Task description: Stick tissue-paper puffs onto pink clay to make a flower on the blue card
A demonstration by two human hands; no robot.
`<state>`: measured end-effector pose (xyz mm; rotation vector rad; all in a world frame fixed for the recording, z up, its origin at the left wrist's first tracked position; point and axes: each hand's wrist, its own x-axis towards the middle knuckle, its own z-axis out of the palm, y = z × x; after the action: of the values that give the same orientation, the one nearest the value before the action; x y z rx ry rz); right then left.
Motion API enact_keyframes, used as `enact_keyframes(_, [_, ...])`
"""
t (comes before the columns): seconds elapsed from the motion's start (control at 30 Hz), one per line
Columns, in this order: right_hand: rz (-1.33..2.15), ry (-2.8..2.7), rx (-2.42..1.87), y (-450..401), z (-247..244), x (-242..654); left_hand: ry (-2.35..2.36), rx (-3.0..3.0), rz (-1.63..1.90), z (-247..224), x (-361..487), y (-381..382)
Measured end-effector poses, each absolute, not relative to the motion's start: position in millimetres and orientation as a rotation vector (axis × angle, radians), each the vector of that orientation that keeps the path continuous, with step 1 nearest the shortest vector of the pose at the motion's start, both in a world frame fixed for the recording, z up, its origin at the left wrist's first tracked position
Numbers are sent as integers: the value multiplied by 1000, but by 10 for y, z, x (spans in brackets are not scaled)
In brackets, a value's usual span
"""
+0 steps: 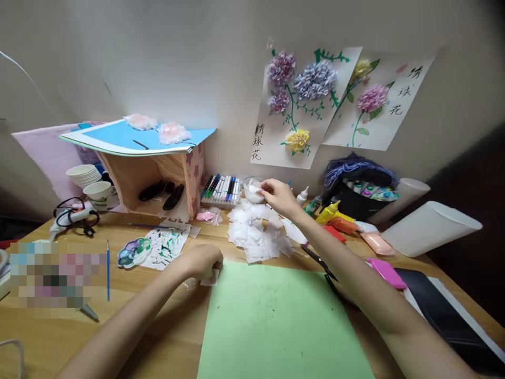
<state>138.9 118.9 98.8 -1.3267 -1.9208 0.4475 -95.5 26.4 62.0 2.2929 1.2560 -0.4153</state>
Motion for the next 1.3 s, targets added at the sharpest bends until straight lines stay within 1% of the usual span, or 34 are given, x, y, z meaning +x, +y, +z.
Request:
enact_keyframes(0.1, [702,-2086,-1346,1545,1039,1373,1236,2291,-412,596,-988,295])
enact_keyframes(0.23, [1050,-2308,-1215,1655,979,1378,1223,2281,-426,560,-1012,306])
enact_keyframes(0.33, [1190,-2349,-1172,1610,909,1422,1218,2248,-430,553,-1019,320])
enact_keyframes(0.5, [1413,-2249,-1123,1528,821,1535,1188,2206,-392,555,-1031,343])
enact_keyframes(0.53, [1395,-2242,-1130,1520,814,1547,1185,2198,-393,557,-1031,345])
enact_keyframes(0.57, [1302,-2239,-1170,1520,810,1553,1181,2192,-394,560,-1030,347])
enact_keyframes(0.7, [610,-2092,-1471,1632,833,1509,1160,2187,-385,578,-1023,366])
enact_keyframes(0.73, [492,-2041,-1518,1682,847,1486,1144,2198,-363,580,-1022,376])
enact_keyframes(0.87, [281,-2013,-1558,1785,916,1373,1051,2117,-136,560,-1006,421])
enact_keyframes(1.0, [157,-2050,-1473,1429,896,1241,1035,1890,200,476,-923,424])
enact_keyframes(1.03, [235,-2071,-1424,1263,857,1219,1040,1847,263,449,-888,414])
enact_keyframes(1.07, [424,-2113,-1373,1078,805,1205,1045,1812,315,424,-848,398])
enact_keyframes(1.13, [959,-2136,-1243,691,679,1207,1057,1776,413,383,-757,353])
enact_keyframes(1.17, [1163,-2095,-1197,508,616,1222,1057,1776,460,370,-708,324])
enact_keyframes(1.23, [1401,-1950,-1175,202,513,1272,1039,1778,544,360,-605,252])
enact_keyframes(1.3, [1465,-1811,-1166,-2,452,1339,1003,1758,595,359,-502,169])
